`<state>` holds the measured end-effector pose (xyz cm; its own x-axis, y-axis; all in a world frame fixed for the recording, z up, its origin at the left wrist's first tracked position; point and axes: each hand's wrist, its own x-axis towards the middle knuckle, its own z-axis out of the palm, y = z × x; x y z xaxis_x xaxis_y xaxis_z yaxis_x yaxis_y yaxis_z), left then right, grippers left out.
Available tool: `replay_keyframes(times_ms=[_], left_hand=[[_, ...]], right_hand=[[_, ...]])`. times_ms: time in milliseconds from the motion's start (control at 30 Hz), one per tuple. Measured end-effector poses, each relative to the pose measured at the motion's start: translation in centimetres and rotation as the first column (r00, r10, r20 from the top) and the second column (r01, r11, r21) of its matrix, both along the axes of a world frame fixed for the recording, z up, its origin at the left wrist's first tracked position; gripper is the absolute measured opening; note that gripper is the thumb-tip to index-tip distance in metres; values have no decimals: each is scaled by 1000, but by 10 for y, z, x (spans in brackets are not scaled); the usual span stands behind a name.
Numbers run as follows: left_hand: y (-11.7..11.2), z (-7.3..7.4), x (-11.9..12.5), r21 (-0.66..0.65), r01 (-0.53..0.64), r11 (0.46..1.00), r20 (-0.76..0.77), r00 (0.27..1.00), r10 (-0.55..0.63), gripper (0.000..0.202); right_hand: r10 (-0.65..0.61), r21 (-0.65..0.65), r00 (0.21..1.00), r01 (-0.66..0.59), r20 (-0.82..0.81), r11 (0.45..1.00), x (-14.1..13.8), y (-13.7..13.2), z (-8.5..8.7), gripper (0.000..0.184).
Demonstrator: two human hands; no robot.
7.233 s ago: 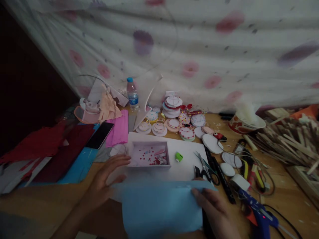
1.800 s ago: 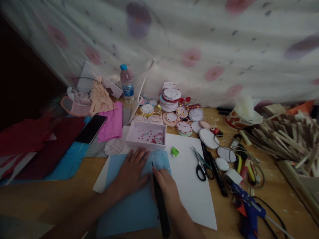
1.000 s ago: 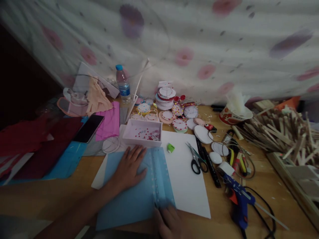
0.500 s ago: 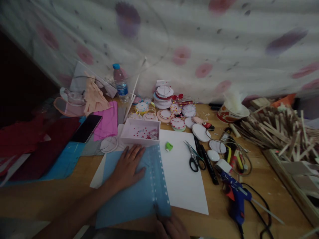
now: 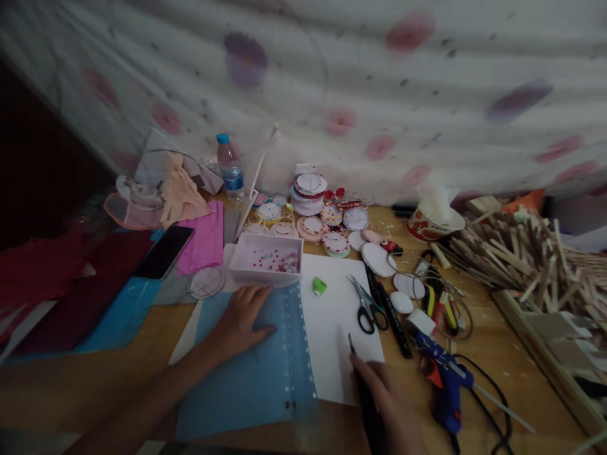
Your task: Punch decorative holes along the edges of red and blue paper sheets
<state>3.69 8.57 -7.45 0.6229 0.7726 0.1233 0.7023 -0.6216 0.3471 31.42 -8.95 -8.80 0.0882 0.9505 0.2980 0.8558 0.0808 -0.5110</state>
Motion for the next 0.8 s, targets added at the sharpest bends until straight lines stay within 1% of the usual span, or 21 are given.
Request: replay_keyframes(times_ms=[33, 100, 133, 200, 233, 267, 300, 333, 367, 400, 433, 467, 567, 600, 700, 800], left_hand=[[2, 1, 0, -4, -2, 1000, 0, 1000, 2, 69], [3, 1, -1, -7, 6, 1000, -3, 1000, -6, 70], [1, 0, -2, -7, 14, 1000, -6, 1000, -14, 68], [-6, -2, -6, -5, 34, 999, -14, 999, -34, 65], [-11, -3, -8, -5, 45, 999, -19, 999, -45, 63], [-17, -4, -10, -6, 54, 999, -23, 998, -54, 62], [-22, -6, -12, -8, 60, 998, -27, 998, -61, 62], [-27, -6, -14, -11, 64, 998, -31, 997, -65, 62], [-32, -7, -16, -14, 66, 998, -36, 997, -66, 62], [-35, -7, -17, -18, 65, 998, -40, 997, -66, 62], [-37, -7, -18, -21, 64, 998, -45, 997, -64, 62], [-38, -6, -19, -24, 61, 998, -50, 997, -62, 62], [-38, -5, -18, -27, 56, 998, -66, 996, -58, 63], [-37, -5, -18, -28, 55, 998, -72, 996, -57, 64], [-36, -7, -17, -28, 50, 998, -87, 995, -53, 65], [-35, -8, -17, -26, 54, 998, -85, 995, -56, 65]], right_hand=[[56, -59, 996, -52, 65, 997, 6, 12, 2, 51], [107, -100, 985, -94, 133, 991, 12, 34, 6, 56], [110, -89, 982, -97, 151, 991, 12, 42, 7, 55], [67, -42, 988, -61, 137, 997, 4, 53, 12, 48], [23, -19, 995, -22, 99, 1000, -3, 57, 16, 43], [-10, -11, 1000, 11, 27, 1000, -14, 59, 20, 39], [-43, -34, 997, 41, -70, 999, -26, 61, 24, 36], [-69, -91, 980, 52, -189, 994, -39, 64, 28, 36], [-83, -198, 947, 20, -311, 980, -53, 67, 31, 37], [-88, -314, 914, -45, -396, 948, -66, 71, 32, 39], [-90, -405, 902, -99, -423, 909, -77, 76, 32, 41], [-86, -445, 906, -120, -415, 887, -86, 81, 30, 38], [-63, -514, 911, -171, -407, 840, -97, 96, 22, 18], [-47, -529, 909, -198, -414, 826, -96, 99, 20, 16], [3, -551, 890, -286, -457, 784, -88, 103, 20, 18], [29, -550, 864, -346, -503, 760, -81, 103, 24, 20]])
